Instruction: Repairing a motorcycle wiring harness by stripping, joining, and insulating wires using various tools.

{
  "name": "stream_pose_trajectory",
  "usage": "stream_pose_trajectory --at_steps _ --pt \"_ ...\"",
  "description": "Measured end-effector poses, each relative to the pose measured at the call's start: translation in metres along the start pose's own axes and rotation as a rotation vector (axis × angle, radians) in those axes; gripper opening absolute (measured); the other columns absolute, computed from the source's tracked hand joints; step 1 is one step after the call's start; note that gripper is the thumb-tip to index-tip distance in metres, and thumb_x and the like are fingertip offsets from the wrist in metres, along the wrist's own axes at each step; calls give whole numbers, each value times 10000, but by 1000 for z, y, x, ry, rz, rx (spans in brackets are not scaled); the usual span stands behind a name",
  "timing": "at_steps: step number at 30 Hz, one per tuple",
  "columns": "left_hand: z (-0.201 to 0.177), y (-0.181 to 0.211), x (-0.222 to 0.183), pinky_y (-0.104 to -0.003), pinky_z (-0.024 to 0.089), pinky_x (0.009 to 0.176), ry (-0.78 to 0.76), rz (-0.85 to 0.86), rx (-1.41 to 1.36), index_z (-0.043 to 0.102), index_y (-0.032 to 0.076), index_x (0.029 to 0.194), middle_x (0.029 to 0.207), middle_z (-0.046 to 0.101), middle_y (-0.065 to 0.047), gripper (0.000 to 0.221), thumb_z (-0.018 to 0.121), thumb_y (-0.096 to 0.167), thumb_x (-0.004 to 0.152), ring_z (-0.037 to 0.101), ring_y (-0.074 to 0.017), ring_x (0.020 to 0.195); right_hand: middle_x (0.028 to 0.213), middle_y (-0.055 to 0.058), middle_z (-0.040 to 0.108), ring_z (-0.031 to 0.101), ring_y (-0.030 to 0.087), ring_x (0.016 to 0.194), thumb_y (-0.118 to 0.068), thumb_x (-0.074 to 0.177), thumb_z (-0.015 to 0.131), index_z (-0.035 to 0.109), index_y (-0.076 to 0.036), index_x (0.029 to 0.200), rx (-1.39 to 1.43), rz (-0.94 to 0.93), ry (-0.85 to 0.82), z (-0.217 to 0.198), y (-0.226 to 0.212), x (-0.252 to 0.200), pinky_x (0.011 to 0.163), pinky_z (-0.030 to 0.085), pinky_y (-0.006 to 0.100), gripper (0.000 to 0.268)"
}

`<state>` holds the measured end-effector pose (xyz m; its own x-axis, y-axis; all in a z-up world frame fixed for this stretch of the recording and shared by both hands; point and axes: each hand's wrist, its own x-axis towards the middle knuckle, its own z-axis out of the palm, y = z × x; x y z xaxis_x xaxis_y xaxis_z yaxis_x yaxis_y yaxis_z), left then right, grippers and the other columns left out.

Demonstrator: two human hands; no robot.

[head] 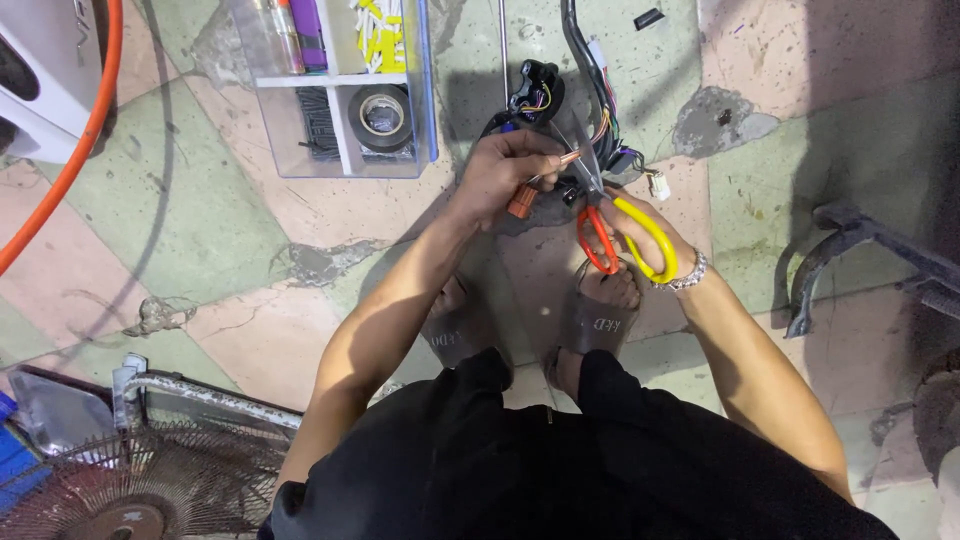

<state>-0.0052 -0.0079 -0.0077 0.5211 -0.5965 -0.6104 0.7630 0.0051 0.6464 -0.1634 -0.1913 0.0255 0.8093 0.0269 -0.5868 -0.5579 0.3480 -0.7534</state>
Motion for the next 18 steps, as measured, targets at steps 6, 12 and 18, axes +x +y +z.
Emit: stream_pose_trajectory --at_steps 6,12,18 --pt "5 20 -3 -321 667 667 -30 -69 -30 712 -113 1025 785 696 -208 223 765 -16 832 738 -229 730 566 140 581 615 167 425 -366 1084 478 601 -39 872 40 -18 -49 17 -32 -3 359 518 269 408" --pt "12 33 -3 -310 655 657 -51 -119 -69 694 -136 1049 766 681 -186 249 754 -37 829 714 -199 699 656 131 612 660 188 550 -379 1111 430 605 -23 835 16 39 -144 -29 1 0 453 586 356 483" --pt "16 39 0 -296 649 608 -32 -116 -56 705 -145 1006 735 676 -202 205 735 -70 817 711 -206 647 699 156 616 701 230 646 -419 1121 384 587 -11 868 -129 15 -188 -43 2 6 496 598 377 521"
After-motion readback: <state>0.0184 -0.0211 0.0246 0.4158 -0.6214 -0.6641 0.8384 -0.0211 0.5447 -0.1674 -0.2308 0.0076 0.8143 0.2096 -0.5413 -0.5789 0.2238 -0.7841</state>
